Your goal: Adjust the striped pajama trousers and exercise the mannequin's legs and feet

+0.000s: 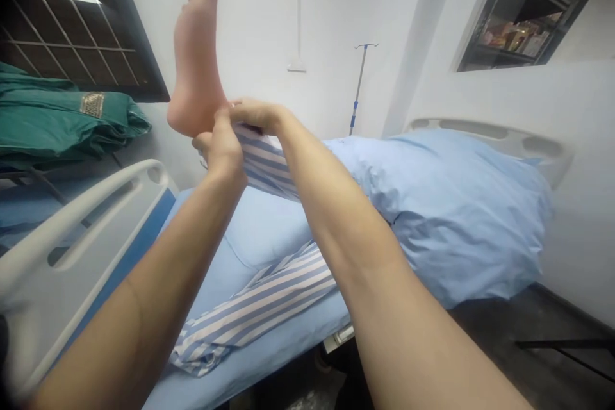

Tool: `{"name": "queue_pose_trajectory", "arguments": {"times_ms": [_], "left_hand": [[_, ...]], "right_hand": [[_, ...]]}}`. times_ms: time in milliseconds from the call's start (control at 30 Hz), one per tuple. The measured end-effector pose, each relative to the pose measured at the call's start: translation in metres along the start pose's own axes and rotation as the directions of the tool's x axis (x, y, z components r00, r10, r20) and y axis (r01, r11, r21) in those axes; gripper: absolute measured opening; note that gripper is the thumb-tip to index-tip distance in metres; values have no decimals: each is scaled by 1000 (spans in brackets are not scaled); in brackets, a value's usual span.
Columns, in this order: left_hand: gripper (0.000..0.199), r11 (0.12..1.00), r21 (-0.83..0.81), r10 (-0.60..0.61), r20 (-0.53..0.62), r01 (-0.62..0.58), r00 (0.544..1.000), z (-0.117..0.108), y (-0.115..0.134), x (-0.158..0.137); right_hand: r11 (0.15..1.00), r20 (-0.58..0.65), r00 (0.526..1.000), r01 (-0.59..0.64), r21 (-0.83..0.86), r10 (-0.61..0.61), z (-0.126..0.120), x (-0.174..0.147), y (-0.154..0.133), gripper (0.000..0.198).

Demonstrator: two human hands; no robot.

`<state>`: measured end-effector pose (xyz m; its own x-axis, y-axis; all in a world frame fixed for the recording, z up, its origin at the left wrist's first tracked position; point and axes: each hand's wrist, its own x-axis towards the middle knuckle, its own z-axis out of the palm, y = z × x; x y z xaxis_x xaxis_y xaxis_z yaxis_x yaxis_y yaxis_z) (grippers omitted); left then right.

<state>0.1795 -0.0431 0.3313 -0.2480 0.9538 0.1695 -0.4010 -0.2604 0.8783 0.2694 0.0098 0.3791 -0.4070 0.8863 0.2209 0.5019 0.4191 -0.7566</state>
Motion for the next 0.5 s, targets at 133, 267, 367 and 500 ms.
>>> {"name": "queue_pose_trajectory", "arguments": {"times_ms": [133,267,367,500], "left_hand": [[41,998,-61,39,75,-35,996,-3,-7,14],[50,1000,-24,18,-35,-19,999,-25,-19,21],[54,998,-44,39,-70,-42,997,-55,-32,22],[47,996,-90,11,-91,-19,996,-110,-66,31]], "right_hand": [[999,-17,999,33,7,-33,-2,6,7,19],[999,-28,999,35,-14,-35,23,19,11,23],[999,-10,1000,-9,-32,9,57,34,17,27],[989,67,993,-91,-119,99,118,58,39,34]]}}
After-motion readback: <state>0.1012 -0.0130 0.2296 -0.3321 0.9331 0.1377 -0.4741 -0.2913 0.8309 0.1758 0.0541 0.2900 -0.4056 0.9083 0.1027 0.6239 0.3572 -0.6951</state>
